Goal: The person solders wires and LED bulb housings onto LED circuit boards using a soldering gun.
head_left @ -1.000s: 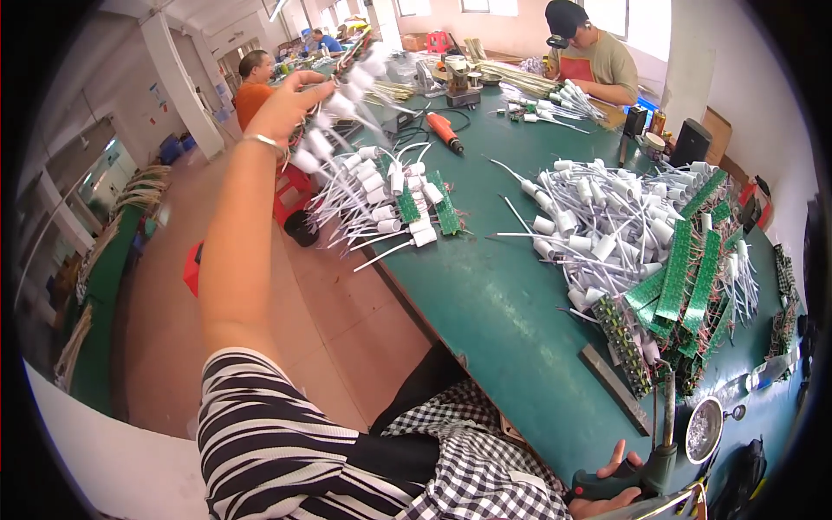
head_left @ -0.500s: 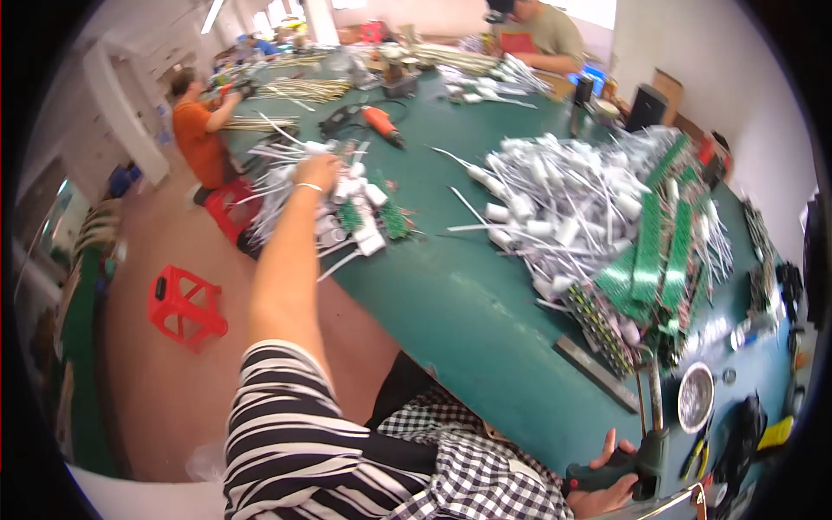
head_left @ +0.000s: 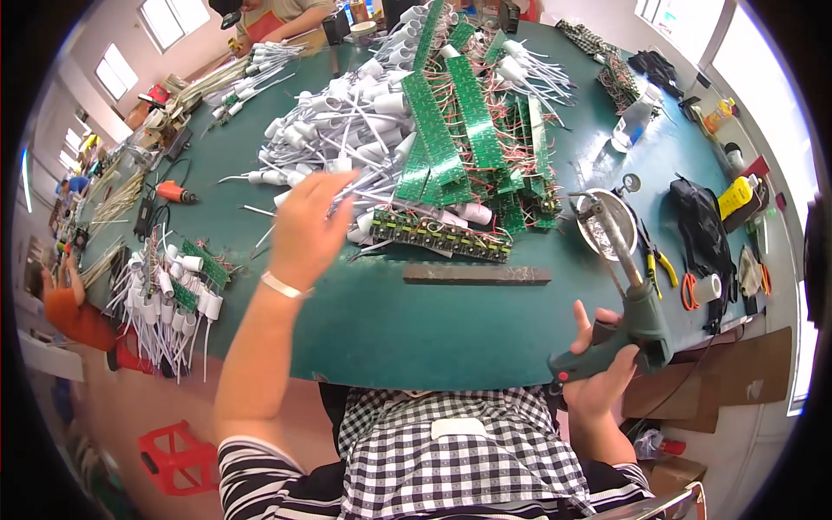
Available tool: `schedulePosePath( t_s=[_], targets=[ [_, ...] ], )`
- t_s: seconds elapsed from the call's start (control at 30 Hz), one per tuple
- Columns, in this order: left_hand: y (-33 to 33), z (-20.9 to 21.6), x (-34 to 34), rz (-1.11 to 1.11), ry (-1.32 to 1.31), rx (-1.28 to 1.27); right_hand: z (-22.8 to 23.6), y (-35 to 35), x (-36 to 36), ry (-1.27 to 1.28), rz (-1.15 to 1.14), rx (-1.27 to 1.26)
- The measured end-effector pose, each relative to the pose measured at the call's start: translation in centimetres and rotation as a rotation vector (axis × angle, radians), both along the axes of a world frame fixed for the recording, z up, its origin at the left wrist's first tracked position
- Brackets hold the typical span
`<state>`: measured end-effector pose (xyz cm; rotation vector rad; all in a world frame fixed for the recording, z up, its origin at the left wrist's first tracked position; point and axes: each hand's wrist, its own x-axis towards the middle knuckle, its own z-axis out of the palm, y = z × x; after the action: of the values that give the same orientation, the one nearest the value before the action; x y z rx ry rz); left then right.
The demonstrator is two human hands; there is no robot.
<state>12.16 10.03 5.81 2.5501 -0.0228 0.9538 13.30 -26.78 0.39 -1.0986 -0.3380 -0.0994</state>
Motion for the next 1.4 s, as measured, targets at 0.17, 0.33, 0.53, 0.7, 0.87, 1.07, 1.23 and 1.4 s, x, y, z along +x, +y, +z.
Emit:
schedulePosePath(
  t_s=[0.17,0.33,0.53,0.7,0.87,1.07,1.23,1.4],
  targets=[
    [-3.7,1.7,10.7,0.179,0.088,-0.212,0.5,-0.4,-0.5,0.009,-0.075,0.102],
    [-2.9,0.9,13.4,0.270,0.253,-0.176,-0.3,-0.9,-0.9,-0.006,0.021,0.058],
    [-4.4,-0.1,2.2,-0.009,0.103,-0.822,-1.4,-1.7,-0.1,0.063,-0.043,0.071],
    [-10.2,-4.9,-11.1,0.236,0.419,-0.755,-1.8,-1.0,0.5,0.107,0.008,0.049],
    [-11.5,-6.3,-10.8,0.272,0.644,-0.678,-2.0,-0.2,0.7,0.114,0.060,0.063],
    [-10.8,-4.4,-6.9,0.329,0.464,0.020,-2.0,-0.9,0.7,0.057,0.043,0.038],
    [-10.9,-6.4,-2.3,0.156,0.341,0.261,-2.1,-1.4,0.1,0.085,0.058,0.098],
    [-9.8,-7.4,-1.4,0.101,0.359,0.383,-2.0,-0.9,-0.3,0.069,0.062,0.062]
  ],
)
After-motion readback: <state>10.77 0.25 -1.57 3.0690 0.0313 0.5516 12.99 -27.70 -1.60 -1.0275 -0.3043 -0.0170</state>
